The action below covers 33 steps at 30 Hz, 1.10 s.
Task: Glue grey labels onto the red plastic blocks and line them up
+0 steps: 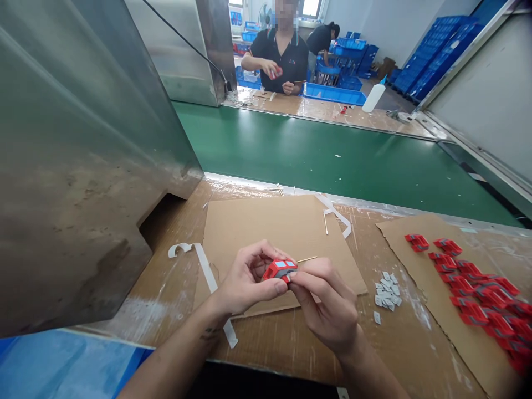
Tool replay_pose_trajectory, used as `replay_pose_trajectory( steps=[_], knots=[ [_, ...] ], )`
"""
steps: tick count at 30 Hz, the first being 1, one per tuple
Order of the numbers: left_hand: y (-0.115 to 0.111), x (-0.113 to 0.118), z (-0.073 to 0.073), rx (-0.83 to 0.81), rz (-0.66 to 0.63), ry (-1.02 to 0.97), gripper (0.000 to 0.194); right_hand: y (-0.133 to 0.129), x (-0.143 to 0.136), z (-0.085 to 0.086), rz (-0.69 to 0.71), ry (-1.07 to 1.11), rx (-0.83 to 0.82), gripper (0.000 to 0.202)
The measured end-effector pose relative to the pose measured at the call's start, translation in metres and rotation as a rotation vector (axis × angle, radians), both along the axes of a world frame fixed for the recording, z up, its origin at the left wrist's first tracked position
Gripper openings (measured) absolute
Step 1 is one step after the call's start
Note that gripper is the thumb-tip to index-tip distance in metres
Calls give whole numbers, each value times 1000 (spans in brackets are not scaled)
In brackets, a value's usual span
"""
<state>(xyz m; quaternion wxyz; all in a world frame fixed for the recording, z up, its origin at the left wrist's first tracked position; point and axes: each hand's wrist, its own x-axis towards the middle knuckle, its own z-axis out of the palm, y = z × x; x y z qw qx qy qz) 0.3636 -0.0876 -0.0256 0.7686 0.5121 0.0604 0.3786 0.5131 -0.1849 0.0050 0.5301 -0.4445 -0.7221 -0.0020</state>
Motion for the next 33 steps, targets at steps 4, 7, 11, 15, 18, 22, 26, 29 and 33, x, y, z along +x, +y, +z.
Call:
replay_pose_trajectory(
  steps=[4, 7, 11, 15, 18, 22, 26, 29, 33],
  knots=[
    [-3, 1, 1, 34, 32, 56, 31, -2, -2, 3, -1, -19, -11, 31],
    [-3, 0, 0, 45, 57, 75, 31, -3, -5, 1, -26, 11, -66, 29],
    [-1, 1, -3, 59, 69, 95, 28, -1, -8, -4, -52, 56, -102, 26],
    [-2, 5, -3, 85, 99, 63, 26, 1, -6, -5, -57, 76, -68, 26],
    [-3, 11, -5, 127, 142, 17, 29, 3, -3, -6, -85, 74, -20, 30],
    [2, 18, -11, 238, 263, 48, 29, 10, 2, -10, -154, 47, 17, 26],
    [-1, 13, 2, 360, 318, 114, 29, 6, 2, -5, -149, 31, 81, 27],
    [-13, 6, 23, 445, 321, 311, 23, -8, -4, 3, -141, -36, 71, 21],
    [-29, -10, 33, 501, 151, 483, 30, -29, 26, 18, -232, -80, -147, 10]
  ],
)
